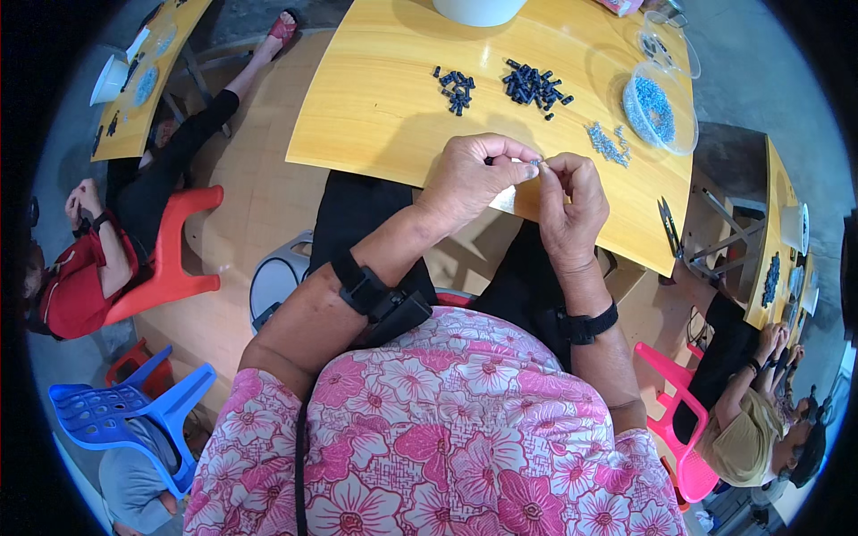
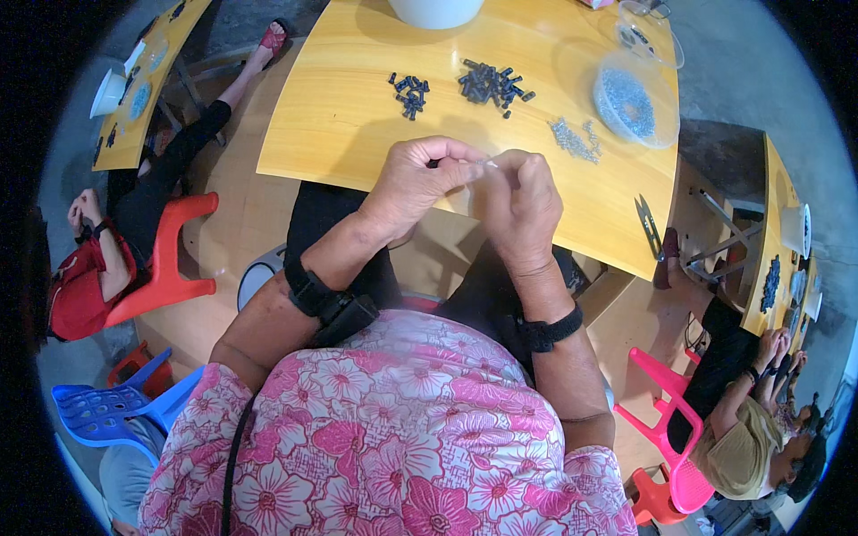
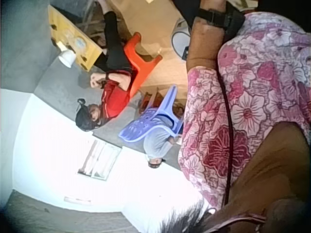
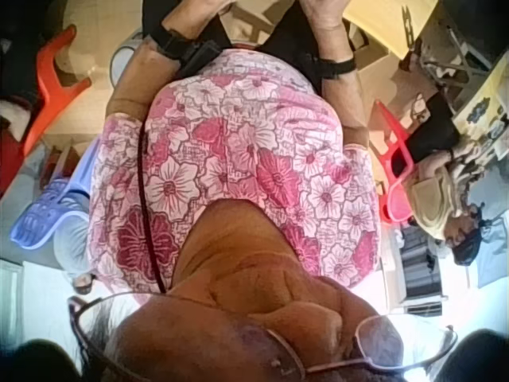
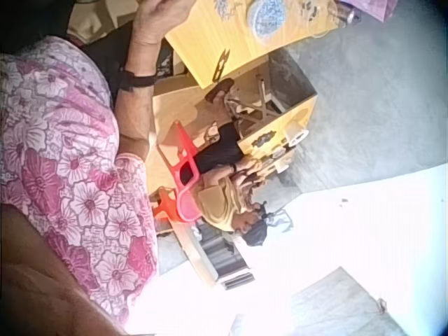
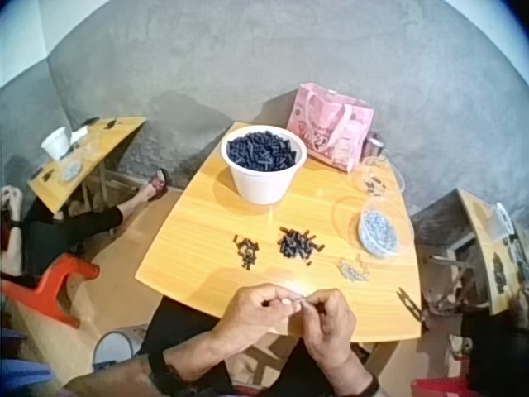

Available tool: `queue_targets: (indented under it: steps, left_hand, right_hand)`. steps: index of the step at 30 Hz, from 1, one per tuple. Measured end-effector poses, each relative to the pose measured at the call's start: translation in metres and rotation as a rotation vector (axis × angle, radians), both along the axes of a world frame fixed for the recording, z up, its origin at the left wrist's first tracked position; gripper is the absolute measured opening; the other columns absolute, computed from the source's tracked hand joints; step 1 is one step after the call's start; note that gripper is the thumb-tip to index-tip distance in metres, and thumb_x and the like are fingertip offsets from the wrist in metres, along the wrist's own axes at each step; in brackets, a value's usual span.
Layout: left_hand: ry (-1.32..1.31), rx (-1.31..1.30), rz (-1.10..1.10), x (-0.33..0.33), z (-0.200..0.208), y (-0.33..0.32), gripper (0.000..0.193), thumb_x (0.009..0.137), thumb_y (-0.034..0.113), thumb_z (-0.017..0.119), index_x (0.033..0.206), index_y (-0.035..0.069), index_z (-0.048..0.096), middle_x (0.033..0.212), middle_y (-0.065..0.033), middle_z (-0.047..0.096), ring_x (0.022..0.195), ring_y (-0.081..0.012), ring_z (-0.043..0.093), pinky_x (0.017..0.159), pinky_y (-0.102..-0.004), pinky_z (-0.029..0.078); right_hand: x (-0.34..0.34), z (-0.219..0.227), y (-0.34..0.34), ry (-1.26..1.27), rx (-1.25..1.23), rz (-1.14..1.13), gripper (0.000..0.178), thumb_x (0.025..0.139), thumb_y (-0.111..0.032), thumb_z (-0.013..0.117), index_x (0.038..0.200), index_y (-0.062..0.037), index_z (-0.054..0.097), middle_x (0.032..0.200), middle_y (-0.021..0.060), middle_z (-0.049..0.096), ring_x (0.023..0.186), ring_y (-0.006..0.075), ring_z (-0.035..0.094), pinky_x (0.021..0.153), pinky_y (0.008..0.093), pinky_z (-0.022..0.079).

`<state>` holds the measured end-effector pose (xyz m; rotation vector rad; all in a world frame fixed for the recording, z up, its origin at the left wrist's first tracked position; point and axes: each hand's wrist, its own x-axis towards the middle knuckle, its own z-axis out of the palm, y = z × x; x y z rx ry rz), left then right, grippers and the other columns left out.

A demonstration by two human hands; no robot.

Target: The recorder manually assembles small black plastic components by inserting blue plastic tips or pieces into them while seated at a table.

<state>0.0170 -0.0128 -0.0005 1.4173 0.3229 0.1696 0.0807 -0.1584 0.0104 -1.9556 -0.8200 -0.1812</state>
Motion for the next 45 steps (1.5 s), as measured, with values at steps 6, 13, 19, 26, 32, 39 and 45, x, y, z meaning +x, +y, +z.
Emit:
queue_targets:
  steps: [6, 13, 19, 26, 32, 39, 45]
  left_hand:
    - [0.036, 0.083, -0.028, 0.0, 0.005, 0.001, 0.018, 0.087, 0.009, 0.073, 0.102, 0.0, 0.072, 0.085, 0.0009, 0.066, 0.076, -0.0035, 0.056, 0.07, -0.0187, 0.049]
    - [-0.014, 0.075, 0.023, 0.001, 0.0, -0.002, 0.018, 0.083, 0.016, 0.075, 0.096, 0.004, 0.075, 0.068, 0.004, 0.059, 0.064, -0.0034, 0.05, 0.057, -0.0215, 0.043]
    - [0.024, 0.078, 0.014, 0.001, 0.002, -0.001, 0.018, 0.083, 0.016, 0.075, 0.096, 0.003, 0.075, 0.07, 0.0033, 0.061, 0.064, -0.0032, 0.05, 0.057, -0.0214, 0.044]
    - [0.013, 0.063, 0.024, 0.002, -0.001, -0.003, 0.019, 0.082, 0.017, 0.075, 0.096, 0.003, 0.075, 0.069, 0.0027, 0.061, 0.063, -0.0039, 0.05, 0.057, -0.0226, 0.044]
    - [0.054, 0.131, 0.025, 0.0, 0.009, -0.002, 0.017, 0.082, 0.013, 0.075, 0.095, 0.002, 0.074, 0.069, 0.0048, 0.056, 0.064, -0.0032, 0.047, 0.057, -0.0205, 0.042]
    - [0.045, 0.247, 0.047, 0.0, 0.012, 0.001, 0.015, 0.083, 0.01, 0.075, 0.095, 0.0, 0.074, 0.072, 0.0076, 0.054, 0.066, -0.002, 0.045, 0.059, -0.0184, 0.042]
    - [0.071, 0.212, 0.037, 0.0, 0.012, 0.001, 0.016, 0.085, 0.011, 0.074, 0.097, 0.0, 0.073, 0.077, 0.0045, 0.061, 0.071, -0.0024, 0.049, 0.065, -0.0187, 0.045]
  right_hand:
    - [0.005, -0.006, -0.002, -0.122, -0.032, 0.002, 0.019, 0.081, 0.003, 0.068, 0.09, -0.0041, 0.053, 0.081, 0.0111, 0.06, 0.07, 0.0297, 0.062, 0.063, 0.0345, 0.051]
    - [0.005, -0.002, -0.001, -0.175, -0.075, 0.017, 0.02, 0.079, 0.005, 0.068, 0.089, -0.0054, 0.053, 0.08, 0.0111, 0.061, 0.069, 0.0312, 0.062, 0.06, 0.0363, 0.051]
    - [0.005, -0.001, -0.001, -0.208, -0.057, 0.028, 0.022, 0.077, 0.006, 0.068, 0.089, -0.0059, 0.054, 0.08, 0.0118, 0.061, 0.069, 0.0307, 0.062, 0.061, 0.0363, 0.051]
    - [0.005, -0.004, -0.002, -0.204, -0.084, 0.018, 0.022, 0.078, 0.004, 0.069, 0.09, -0.0058, 0.052, 0.079, 0.012, 0.059, 0.069, 0.0318, 0.062, 0.061, 0.037, 0.051]
    - [0.005, -0.005, -0.003, -0.198, -0.137, 0.022, 0.021, 0.08, 0.003, 0.067, 0.091, -0.0057, 0.052, 0.079, 0.0125, 0.059, 0.07, 0.0334, 0.061, 0.063, 0.0385, 0.051]
    - [0.0, 0.003, 0.0, 0.053, -0.015, -0.003, 0.013, 0.081, 0.0, 0.069, 0.086, -0.0041, 0.058, 0.077, 0.0103, 0.06, 0.067, 0.0219, 0.061, 0.064, 0.0304, 0.05]
    - [0.003, 0.002, -0.006, 0.304, 0.079, 0.023, 0.007, 0.082, 0.001, 0.068, 0.088, -0.0025, 0.065, 0.076, 0.0056, 0.061, 0.068, 0.0123, 0.058, 0.064, 0.0258, 0.048]
